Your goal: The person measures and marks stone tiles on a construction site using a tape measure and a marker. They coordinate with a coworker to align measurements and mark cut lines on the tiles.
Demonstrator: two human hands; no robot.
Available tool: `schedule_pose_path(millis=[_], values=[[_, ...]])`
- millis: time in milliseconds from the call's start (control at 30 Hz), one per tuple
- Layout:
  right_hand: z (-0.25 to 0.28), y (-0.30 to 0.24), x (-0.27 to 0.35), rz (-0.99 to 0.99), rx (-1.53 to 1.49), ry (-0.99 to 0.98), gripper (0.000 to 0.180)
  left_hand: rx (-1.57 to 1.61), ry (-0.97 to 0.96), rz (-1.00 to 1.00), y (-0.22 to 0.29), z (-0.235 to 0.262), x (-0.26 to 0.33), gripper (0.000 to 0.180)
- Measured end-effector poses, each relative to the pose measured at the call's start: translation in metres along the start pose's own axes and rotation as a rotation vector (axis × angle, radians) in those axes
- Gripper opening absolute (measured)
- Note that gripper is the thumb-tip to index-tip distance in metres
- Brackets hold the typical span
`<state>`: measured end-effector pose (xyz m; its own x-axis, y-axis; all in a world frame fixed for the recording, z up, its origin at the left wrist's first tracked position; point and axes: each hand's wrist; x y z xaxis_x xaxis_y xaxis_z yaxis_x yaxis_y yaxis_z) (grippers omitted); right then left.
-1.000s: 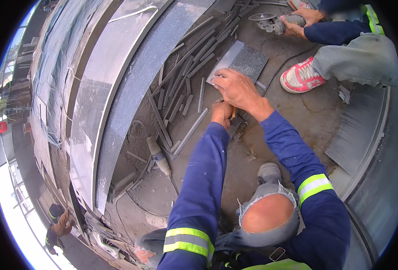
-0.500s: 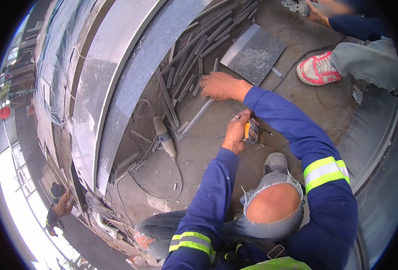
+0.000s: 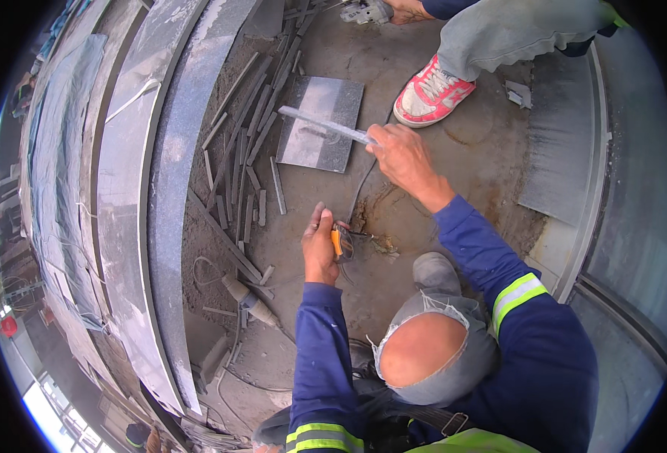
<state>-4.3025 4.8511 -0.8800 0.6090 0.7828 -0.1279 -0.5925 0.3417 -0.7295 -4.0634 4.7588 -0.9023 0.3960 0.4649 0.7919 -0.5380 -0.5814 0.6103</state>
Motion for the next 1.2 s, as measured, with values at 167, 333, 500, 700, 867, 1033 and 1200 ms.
schedule_pose_path(millis=[167, 333, 500, 700, 867, 1033, 1200], values=[[0.038, 0.055, -0.031, -0.185, 0.136, 0.071, 0.018, -0.825, 0.141, -0.323, 0.053, -0.031, -0.047, 0.088], [0.026, 0.089, -0.082, -0.085, 0.174, 0.049, 0.017, -1.107, 0.052, -0.269, 0.062, -0.038, -0.067, 0.094], [0.012, 0.113, -0.129, -0.044, 0.071, -0.044, 0.016, -1.103, 0.048, -0.267, 0.059, -0.038, -0.066, 0.096], [0.004, 0.137, -0.148, -0.151, -0.106, -0.25, 0.018, -1.066, 0.016, -0.238, 0.068, -0.039, -0.054, 0.097], [-0.002, 0.149, -0.141, 0.054, -0.054, -0.285, 0.022, -0.96, -0.034, -0.155, 0.066, -0.04, -0.052, 0.099], [-0.005, 0.141, -0.133, -0.054, -0.053, -0.273, 0.017, -0.985, 0.054, -0.235, 0.057, -0.041, -0.06, 0.107], [-0.019, 0.126, -0.118, 0.062, 0.145, -0.107, 0.013, -0.922, 0.023, -0.159, 0.059, -0.036, -0.062, 0.113]])
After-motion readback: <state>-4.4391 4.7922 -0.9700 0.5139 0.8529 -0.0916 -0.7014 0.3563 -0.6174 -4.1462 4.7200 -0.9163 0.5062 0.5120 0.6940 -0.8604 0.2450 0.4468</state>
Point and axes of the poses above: each hand's wrist, its own x-axis away from the middle knuckle, its own z-axis out of the back of the hand, y = z × x, and after that the axes turned 15 degrees about -x, right-handed
